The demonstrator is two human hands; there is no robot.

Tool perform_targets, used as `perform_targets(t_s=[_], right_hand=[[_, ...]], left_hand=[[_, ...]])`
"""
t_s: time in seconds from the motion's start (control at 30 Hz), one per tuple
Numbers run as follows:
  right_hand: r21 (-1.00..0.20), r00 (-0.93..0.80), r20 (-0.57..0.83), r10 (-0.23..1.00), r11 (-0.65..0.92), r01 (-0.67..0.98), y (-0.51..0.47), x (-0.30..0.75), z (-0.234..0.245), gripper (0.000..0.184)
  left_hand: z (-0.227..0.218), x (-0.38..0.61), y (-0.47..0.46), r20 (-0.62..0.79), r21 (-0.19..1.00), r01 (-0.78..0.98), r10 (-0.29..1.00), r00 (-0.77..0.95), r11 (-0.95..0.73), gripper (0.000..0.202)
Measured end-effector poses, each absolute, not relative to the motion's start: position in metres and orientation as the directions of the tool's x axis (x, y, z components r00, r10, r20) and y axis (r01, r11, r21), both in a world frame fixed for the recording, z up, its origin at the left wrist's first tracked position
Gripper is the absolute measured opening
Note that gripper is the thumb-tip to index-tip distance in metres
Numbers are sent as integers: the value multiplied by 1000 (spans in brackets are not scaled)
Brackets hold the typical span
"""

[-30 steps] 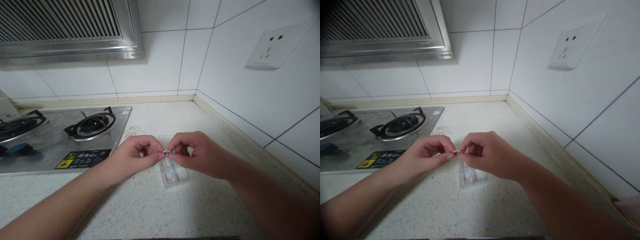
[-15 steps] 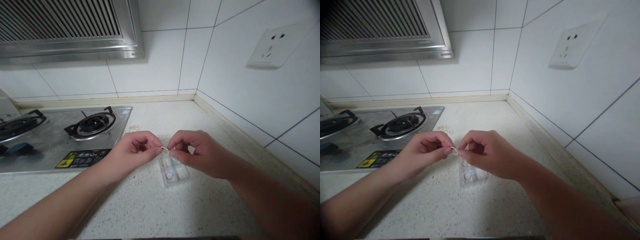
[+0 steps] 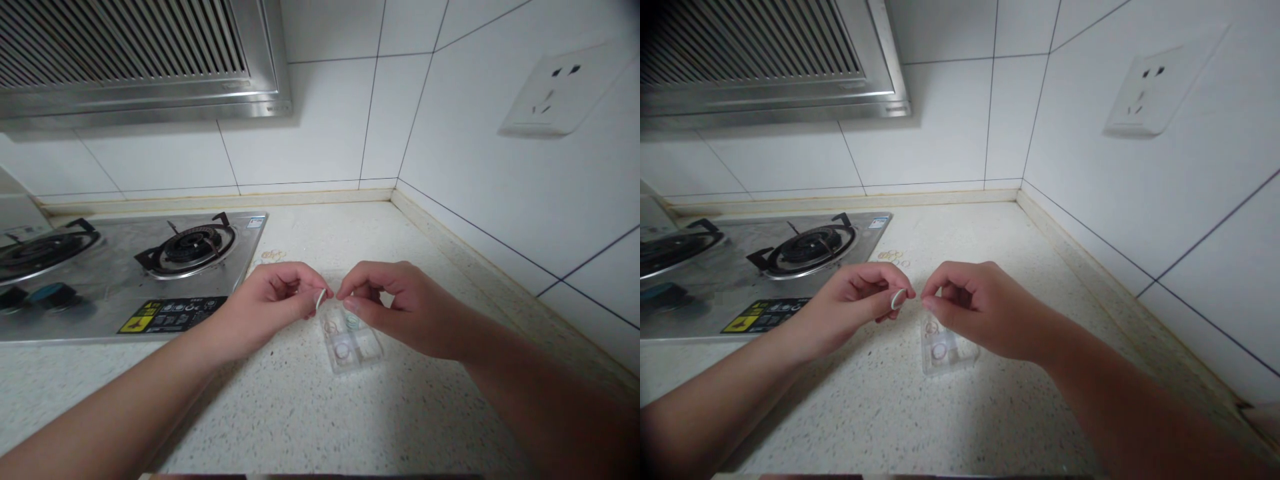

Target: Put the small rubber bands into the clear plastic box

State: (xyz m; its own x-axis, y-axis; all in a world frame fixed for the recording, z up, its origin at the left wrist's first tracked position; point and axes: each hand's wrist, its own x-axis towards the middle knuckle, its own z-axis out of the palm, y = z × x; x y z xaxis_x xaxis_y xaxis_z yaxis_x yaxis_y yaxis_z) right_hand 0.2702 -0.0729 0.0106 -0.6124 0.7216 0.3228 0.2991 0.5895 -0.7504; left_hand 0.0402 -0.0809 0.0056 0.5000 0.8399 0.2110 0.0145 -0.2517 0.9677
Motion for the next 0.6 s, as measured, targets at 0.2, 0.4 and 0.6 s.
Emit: perform_targets(t_s=[0.2,0.4,0.6], right_hand=[[-747,-618,322,717,594,299,-74,270,10,12],[-738,-622,319,715,599,311,-75,270,11,12],[-722,-630,320,707,613,322,-74,270,11,9]], left_hand=[[6,41,-79,219,966,7,835,505,-258,9],[6,41,-80,215,966,17,835,506,-259,10],[8,41,-80,212,967,19,843,495,-254,12]])
